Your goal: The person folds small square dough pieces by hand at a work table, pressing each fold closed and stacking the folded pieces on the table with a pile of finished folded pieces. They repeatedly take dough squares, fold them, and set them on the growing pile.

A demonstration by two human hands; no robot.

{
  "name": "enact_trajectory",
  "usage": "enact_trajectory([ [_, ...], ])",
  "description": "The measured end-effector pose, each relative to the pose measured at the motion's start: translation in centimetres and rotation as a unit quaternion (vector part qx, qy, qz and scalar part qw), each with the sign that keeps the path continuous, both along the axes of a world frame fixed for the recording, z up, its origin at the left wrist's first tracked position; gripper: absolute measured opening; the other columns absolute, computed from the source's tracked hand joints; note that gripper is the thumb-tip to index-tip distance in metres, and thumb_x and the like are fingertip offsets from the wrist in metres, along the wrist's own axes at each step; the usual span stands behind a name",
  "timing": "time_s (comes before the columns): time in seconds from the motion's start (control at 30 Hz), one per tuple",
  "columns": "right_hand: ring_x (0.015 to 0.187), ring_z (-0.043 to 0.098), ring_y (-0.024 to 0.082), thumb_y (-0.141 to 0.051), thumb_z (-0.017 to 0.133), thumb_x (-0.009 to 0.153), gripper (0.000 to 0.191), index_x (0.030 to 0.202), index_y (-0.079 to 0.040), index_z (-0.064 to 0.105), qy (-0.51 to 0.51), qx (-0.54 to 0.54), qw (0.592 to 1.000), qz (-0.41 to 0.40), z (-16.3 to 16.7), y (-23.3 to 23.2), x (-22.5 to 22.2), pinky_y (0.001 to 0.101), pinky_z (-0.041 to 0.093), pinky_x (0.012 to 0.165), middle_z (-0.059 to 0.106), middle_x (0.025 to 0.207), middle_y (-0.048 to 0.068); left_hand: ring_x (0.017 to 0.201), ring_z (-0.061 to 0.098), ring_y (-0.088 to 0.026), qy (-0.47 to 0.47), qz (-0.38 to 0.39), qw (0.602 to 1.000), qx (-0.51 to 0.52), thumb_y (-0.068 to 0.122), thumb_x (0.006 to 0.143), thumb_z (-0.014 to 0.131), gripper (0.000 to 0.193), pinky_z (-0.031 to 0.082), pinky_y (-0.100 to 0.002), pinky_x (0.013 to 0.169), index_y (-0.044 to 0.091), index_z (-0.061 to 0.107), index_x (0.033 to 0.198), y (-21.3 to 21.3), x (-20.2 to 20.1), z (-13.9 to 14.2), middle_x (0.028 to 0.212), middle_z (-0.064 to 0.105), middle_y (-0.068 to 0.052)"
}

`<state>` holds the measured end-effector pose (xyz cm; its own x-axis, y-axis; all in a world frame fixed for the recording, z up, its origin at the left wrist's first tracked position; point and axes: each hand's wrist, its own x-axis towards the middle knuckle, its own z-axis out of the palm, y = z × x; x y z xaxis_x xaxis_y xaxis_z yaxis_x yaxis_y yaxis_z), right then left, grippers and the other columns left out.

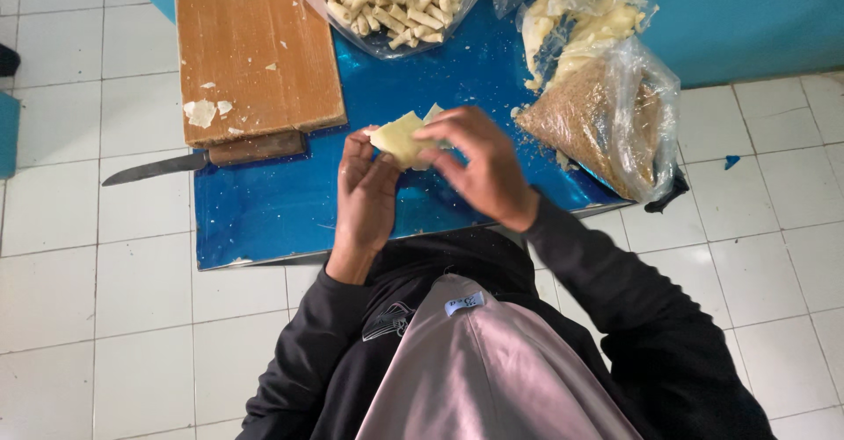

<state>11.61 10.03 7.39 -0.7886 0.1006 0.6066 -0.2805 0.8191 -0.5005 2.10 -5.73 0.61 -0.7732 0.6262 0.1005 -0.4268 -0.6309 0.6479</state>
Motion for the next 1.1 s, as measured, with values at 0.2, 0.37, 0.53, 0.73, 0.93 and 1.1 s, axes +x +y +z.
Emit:
enact_trajectory([
  [0.2, 0.102, 0.070, 0.033, -0.005, 0.076, 0.091, 0.018, 0.106, -0.001, 0.068, 0.016, -0.011, 1.000, -0.010, -0.2, -1.6, -0.7, 0.0386, 0.055, 0.088, 0.070, 0.109, 0.013, 0.118, 0.063, -0.017, 0.050, 0.004, 0.999, -0.007, -0.003, 0.105, 0.059, 0.026, 0.050, -0.032, 0.104, 0.002, 0.048, 0.128, 0.6, 0.5, 0.4, 0.127, 0.060, -0.010],
  [0.37, 0.095, 0.075, 0.017, -0.005, 0.066, 0.102, 0.013, 0.112, 0.001, 0.071, -0.060, -0.167, 0.983, 0.037, -1.2, 0.3, -0.2, 0.0275, 0.058, 0.077, 0.075, 0.111, 0.010, 0.113, 0.064, -0.015, 0.031, 0.001, 0.999, -0.033, 0.005, 0.108, 0.058, 0.014, 0.051, -0.030, 0.101, 0.000, 0.053, 0.120, 0.7, 0.5, 0.6, 0.121, 0.067, -0.009],
  [0.53, 0.090, 0.064, 0.007, -0.010, 0.068, 0.103, 0.017, 0.114, 0.001, 0.074, -0.171, -0.373, 0.910, 0.063, -2.7, 1.8, -0.4, 0.0250, 0.053, 0.076, 0.073, 0.108, 0.005, 0.098, 0.067, -0.013, 0.083, 0.025, 0.991, -0.104, 0.002, 0.100, 0.067, 0.020, 0.054, -0.029, 0.088, 0.001, 0.055, 0.116, 1.6, 0.7, 0.7, 0.108, 0.070, -0.009],
  [0.73, 0.099, 0.069, 0.010, -0.012, 0.066, 0.102, 0.010, 0.105, -0.003, 0.070, -0.183, -0.584, 0.779, 0.132, -5.4, 3.5, -0.4, 0.0287, 0.058, 0.092, 0.071, 0.108, 0.004, 0.093, 0.068, -0.015, 0.046, 0.023, 0.996, -0.069, 0.001, 0.101, 0.069, 0.018, 0.055, -0.029, 0.084, -0.002, 0.054, 0.112, 2.0, 0.3, 0.0, 0.105, 0.072, -0.011],
  [0.93, 0.093, 0.069, 0.016, -0.010, 0.062, 0.106, 0.006, 0.108, -0.005, 0.066, -0.130, -0.754, 0.623, 0.162, -8.7, 4.7, -0.3, 0.0326, 0.057, 0.090, 0.068, 0.099, 0.003, 0.087, 0.068, -0.016, 0.026, 0.019, 0.997, -0.072, 0.006, 0.106, 0.062, 0.016, 0.056, -0.032, 0.081, 0.001, 0.053, 0.118, 0.8, 0.1, -0.4, 0.098, 0.070, -0.011],
  [1.1, 0.091, 0.070, 0.015, -0.011, 0.062, 0.102, 0.007, 0.106, -0.007, 0.066, -0.108, -0.767, 0.623, 0.111, -9.6, 6.2, 0.1, 0.0321, 0.057, 0.085, 0.071, 0.100, 0.005, 0.090, 0.072, -0.017, -0.003, 0.025, 0.997, -0.075, 0.009, 0.104, 0.059, 0.012, 0.059, -0.033, 0.082, 0.004, 0.052, 0.113, 0.0, 0.0, -0.8, 0.101, 0.072, -0.009],
])
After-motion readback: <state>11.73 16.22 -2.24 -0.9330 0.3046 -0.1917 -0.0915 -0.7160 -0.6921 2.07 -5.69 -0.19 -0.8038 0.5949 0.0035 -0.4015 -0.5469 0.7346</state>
